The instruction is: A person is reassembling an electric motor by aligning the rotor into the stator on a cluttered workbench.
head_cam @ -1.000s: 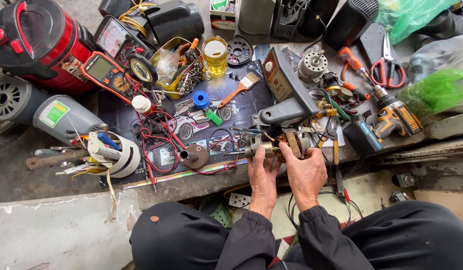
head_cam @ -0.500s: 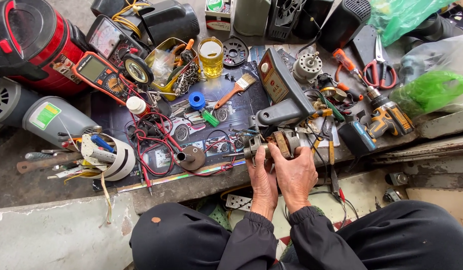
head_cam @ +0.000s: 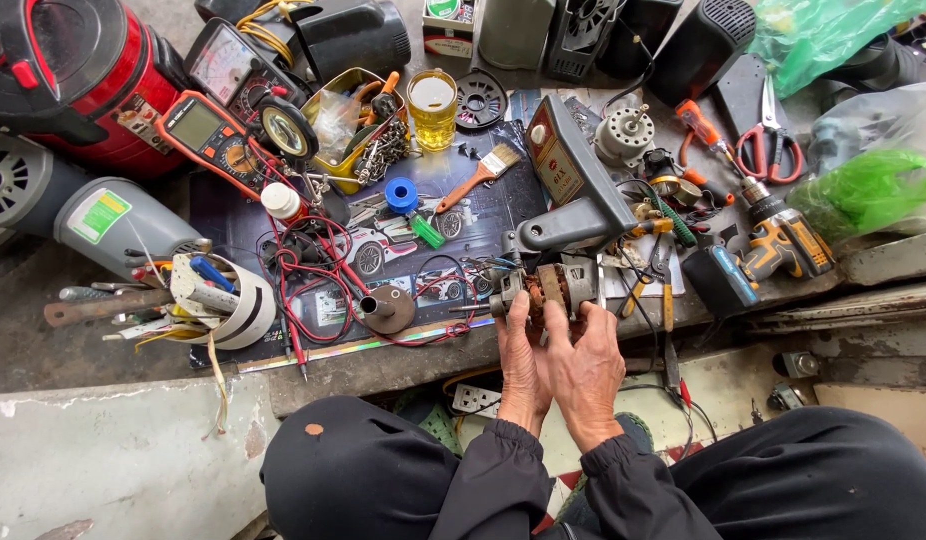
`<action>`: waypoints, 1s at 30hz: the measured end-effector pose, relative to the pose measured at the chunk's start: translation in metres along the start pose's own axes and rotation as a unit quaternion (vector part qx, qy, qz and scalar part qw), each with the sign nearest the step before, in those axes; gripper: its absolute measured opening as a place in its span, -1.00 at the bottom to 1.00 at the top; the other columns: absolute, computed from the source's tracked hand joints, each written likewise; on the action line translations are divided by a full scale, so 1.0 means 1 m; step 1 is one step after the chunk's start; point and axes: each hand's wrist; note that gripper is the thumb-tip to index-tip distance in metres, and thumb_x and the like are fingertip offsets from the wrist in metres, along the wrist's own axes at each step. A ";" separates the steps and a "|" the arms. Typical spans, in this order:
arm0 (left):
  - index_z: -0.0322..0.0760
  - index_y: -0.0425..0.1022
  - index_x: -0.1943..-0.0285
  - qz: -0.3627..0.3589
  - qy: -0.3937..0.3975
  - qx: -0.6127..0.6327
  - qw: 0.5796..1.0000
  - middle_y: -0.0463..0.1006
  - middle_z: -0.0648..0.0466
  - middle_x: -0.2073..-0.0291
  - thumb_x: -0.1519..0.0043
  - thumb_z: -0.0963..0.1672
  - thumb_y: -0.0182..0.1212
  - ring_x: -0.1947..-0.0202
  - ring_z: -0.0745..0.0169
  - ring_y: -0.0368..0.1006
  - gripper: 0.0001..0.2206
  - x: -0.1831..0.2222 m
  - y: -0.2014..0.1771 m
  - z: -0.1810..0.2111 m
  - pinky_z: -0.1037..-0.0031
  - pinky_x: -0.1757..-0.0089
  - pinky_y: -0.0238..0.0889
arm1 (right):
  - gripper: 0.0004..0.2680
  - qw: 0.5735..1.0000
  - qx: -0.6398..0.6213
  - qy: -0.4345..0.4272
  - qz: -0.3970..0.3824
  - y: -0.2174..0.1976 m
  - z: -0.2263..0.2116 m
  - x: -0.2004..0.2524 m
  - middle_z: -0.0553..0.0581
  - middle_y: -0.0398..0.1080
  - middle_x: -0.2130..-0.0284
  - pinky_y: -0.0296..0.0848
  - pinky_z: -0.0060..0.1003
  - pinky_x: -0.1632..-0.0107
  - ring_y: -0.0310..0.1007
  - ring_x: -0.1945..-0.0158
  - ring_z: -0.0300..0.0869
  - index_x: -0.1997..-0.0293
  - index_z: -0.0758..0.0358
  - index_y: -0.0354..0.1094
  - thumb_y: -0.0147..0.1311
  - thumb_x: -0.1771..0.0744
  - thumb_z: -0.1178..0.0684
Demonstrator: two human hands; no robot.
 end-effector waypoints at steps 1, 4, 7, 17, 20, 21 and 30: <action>0.11 0.45 -0.48 0.001 0.001 0.001 1.000 0.60 0.02 -0.20 -0.23 0.05 0.56 -0.13 0.03 0.58 -0.39 0.002 0.000 0.001 0.17 -0.15 0.55 | -0.55 1.000 -0.001 -0.001 -0.001 0.001 0.007 -0.001 0.21 0.48 -0.03 0.56 0.32 -0.13 0.59 -0.12 0.28 -0.17 0.19 0.40 0.19 -0.42 -0.43; 0.01 0.43 -0.44 -0.002 0.007 0.045 0.999 0.56 0.02 -0.11 -0.25 -0.02 0.54 -0.04 0.05 0.52 -0.44 0.006 -0.001 0.002 0.10 -0.16 0.53 | -0.64 0.997 -0.069 -0.016 -0.015 0.006 0.027 -0.005 0.18 0.48 -0.02 0.48 0.21 -0.26 0.57 -0.16 0.24 -0.13 0.19 0.46 -0.02 -0.53 -0.32; -0.04 0.33 -0.52 -0.012 0.002 0.045 0.999 0.50 0.02 -0.09 -0.21 0.00 0.58 -0.02 0.06 0.45 -0.31 0.003 -0.003 0.003 -0.02 -0.16 0.44 | -0.69 0.995 -0.102 -0.007 -0.015 0.006 0.036 -0.008 0.13 0.48 0.07 0.47 0.14 -0.27 0.58 -0.11 0.19 -0.04 0.14 0.52 -0.08 -0.56 -0.24; -0.05 0.62 -0.24 -0.015 -0.023 0.089 0.996 0.59 0.09 0.01 -0.26 0.02 0.52 -0.01 0.12 0.53 -0.60 0.006 -0.002 0.004 -0.01 -0.21 0.50 | -0.84 0.990 -0.109 -0.092 0.005 -0.009 0.020 -0.022 0.15 0.41 -0.13 0.39 -0.01 -0.36 0.47 -0.28 0.12 0.12 0.11 0.62 0.35 -0.42 -0.13; -0.06 0.65 -0.20 -0.013 -0.037 0.102 0.994 0.61 0.13 0.03 -0.25 0.05 0.53 0.02 0.15 0.54 -0.61 0.001 -0.006 0.002 0.02 -0.19 0.52 | -0.81 0.980 -0.192 -0.044 -0.038 -0.014 0.011 -0.024 0.37 0.36 -0.33 0.40 0.07 -0.42 0.39 -0.43 0.28 0.09 0.29 0.59 0.37 -0.40 -0.04; -0.07 0.65 -0.17 -0.011 -0.042 0.109 0.993 0.62 0.11 0.04 -0.24 0.06 0.53 0.02 0.13 0.55 -0.61 -0.001 -0.008 0.001 0.01 -0.18 0.54 | -0.81 0.970 -0.234 -0.005 -0.067 -0.014 0.009 -0.025 0.45 0.34 -0.39 0.43 0.07 -0.41 0.37 -0.45 0.32 0.08 0.35 0.58 0.37 -0.40 -0.01; -0.14 0.61 -0.16 -0.011 -0.068 0.140 0.988 0.64 0.06 0.03 -0.23 0.09 0.52 0.01 0.07 0.58 -0.56 0.010 0.000 0.017 0.00 -0.20 0.56 | -0.40 0.933 -0.289 0.149 -0.156 -0.027 -0.013 -0.036 0.46 0.29 -0.41 0.35 -0.02 -0.51 0.38 -0.48 0.16 -0.42 0.41 0.34 0.50 -0.28 -0.11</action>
Point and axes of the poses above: each hand's wrist, its own x-axis away from the middle knuckle, its own y-axis out of the palm, z = x × y
